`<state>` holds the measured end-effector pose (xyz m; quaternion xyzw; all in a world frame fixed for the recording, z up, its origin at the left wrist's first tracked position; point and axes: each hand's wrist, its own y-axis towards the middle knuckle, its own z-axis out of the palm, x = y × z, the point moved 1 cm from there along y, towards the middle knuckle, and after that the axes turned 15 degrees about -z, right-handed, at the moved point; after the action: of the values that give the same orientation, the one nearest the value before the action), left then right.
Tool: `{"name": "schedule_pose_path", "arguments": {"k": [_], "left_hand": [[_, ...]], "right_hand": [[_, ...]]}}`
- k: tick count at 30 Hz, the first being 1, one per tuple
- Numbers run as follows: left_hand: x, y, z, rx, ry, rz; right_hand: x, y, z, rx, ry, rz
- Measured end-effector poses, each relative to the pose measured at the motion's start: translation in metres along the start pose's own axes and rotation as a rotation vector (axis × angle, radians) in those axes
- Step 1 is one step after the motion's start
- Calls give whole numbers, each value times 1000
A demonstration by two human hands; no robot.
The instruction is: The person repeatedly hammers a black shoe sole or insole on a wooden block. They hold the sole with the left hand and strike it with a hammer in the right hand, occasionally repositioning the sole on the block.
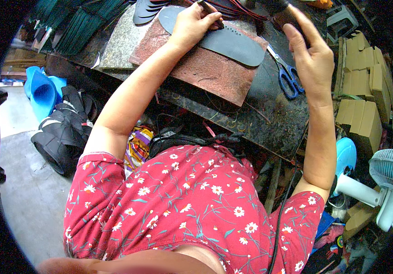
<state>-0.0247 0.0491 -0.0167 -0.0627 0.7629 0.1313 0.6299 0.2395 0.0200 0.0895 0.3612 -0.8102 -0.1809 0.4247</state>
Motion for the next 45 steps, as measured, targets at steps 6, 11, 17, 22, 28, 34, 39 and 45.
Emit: {"name": "schedule_pose_path", "arguments": {"k": [6,11,17,22,28,34,39,45], "left_hand": [[-11,-9,18,-67,578,473],[-7,-4,11,-26,-158,-47],[-4,-2,8,46,43,37],[-16,-10,14,-23,353,443],[-18,-17,23,-122,505,488],[-4,-4,20,134,-107,-59],[-10,-8,21,5,210,282],[-16,-19,30,-62,456,494]], "right_hand": [[17,1,17,48,-166,-111],[-2,-13,5,-34,-166,126],[28,-5,-16,-60,33,-1],[44,-7,-8,-254,115,-164],[-4,-31,-2,44,-291,187],[7,-29,-15,-26,-137,167],[40,-17,-19,-224,-15,-139],[5,-31,7,138,-391,84]]}}
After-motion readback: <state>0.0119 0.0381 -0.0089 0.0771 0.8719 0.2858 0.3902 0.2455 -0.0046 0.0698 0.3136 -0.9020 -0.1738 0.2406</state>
